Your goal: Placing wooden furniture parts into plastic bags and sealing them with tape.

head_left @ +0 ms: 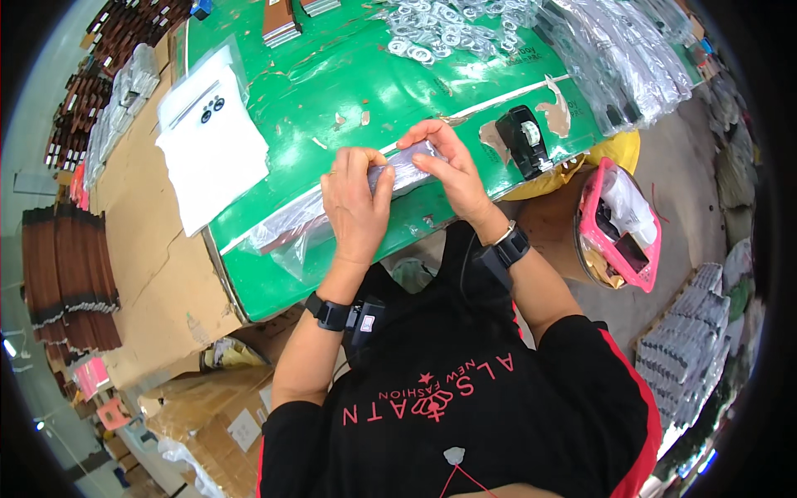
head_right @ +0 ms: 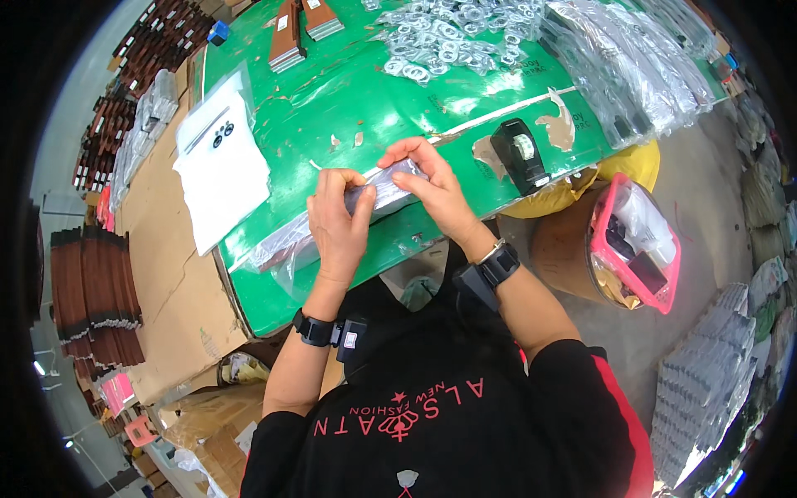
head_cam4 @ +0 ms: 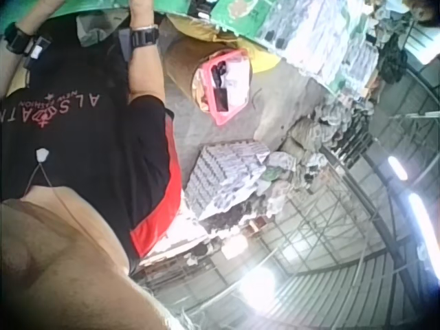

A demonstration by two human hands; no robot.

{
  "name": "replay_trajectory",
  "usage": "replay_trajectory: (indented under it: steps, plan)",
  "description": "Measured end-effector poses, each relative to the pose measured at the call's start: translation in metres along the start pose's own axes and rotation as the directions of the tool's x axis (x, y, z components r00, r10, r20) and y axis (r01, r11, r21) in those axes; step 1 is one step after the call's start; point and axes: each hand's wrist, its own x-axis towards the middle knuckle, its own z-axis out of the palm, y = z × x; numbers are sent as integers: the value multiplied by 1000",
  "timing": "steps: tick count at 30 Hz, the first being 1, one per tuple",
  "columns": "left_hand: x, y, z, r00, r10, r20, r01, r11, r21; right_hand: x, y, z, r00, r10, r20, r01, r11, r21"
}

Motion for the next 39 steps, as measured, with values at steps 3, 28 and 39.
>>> replay_trajectory:
  steps: [3,28,39]
  plan:
    - [0,-1,0,996,90,6,-90,994,58,1,-1,-2,1000,13,17,-14,1000,18]
    - [-4,-20,-30,900,342,271,-404,887,224,-36,-61,-39,918,-314,-244,86,756,-648]
    - [33,40,10,922,374,97,-367,926,-82,-73,-79,-125,905,-369,-212,-149,191,-970]
